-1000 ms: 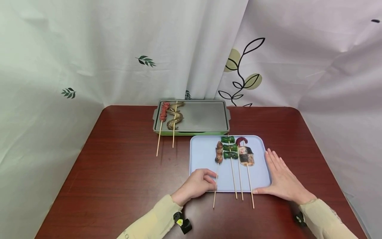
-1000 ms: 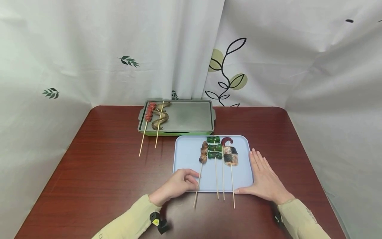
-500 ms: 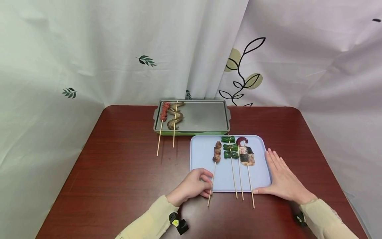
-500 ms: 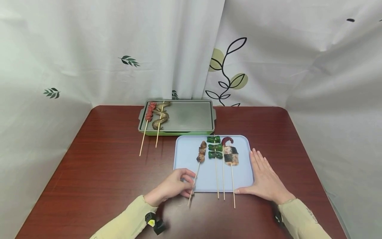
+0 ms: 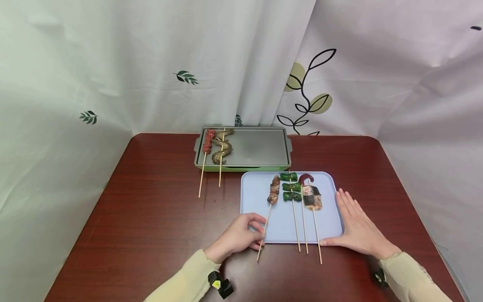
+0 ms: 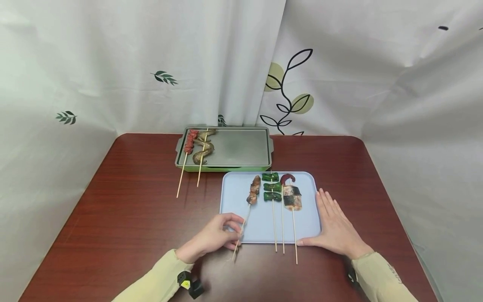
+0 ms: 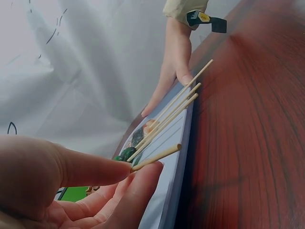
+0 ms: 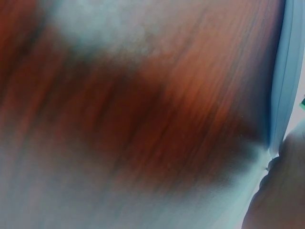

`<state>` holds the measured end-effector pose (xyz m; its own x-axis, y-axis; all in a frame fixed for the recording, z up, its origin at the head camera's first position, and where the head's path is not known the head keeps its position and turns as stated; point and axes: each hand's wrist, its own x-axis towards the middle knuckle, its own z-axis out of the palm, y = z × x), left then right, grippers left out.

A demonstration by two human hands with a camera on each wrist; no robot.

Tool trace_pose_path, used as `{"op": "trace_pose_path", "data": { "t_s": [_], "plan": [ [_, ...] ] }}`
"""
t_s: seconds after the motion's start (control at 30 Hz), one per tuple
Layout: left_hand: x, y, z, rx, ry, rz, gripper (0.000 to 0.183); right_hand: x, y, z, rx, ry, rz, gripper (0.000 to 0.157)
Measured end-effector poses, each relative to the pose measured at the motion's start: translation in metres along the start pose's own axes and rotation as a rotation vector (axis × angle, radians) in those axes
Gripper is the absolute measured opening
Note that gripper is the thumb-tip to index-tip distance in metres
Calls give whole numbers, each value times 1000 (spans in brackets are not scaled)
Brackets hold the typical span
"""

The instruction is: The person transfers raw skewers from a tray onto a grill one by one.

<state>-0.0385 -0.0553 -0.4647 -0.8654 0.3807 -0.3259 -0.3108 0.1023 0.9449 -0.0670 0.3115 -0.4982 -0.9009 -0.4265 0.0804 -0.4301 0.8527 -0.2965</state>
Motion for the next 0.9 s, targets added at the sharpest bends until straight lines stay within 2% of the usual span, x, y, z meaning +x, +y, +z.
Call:
{"op": "trace_pose_path", "data": {
  "t_s": [0.23, 0.6, 0.9],
  "plan": [
    [-4, 3, -7, 15, -17, 19, 34, 0, 1, 1, -3, 5, -1, 144],
    [-11, 13, -14, 1, -6, 44, 37, 1, 1, 3, -2, 12, -4, 144],
    [-12, 27, -19, -16, 32, 116, 39, 0, 2, 4, -7, 8, -1, 144]
  ]
}}
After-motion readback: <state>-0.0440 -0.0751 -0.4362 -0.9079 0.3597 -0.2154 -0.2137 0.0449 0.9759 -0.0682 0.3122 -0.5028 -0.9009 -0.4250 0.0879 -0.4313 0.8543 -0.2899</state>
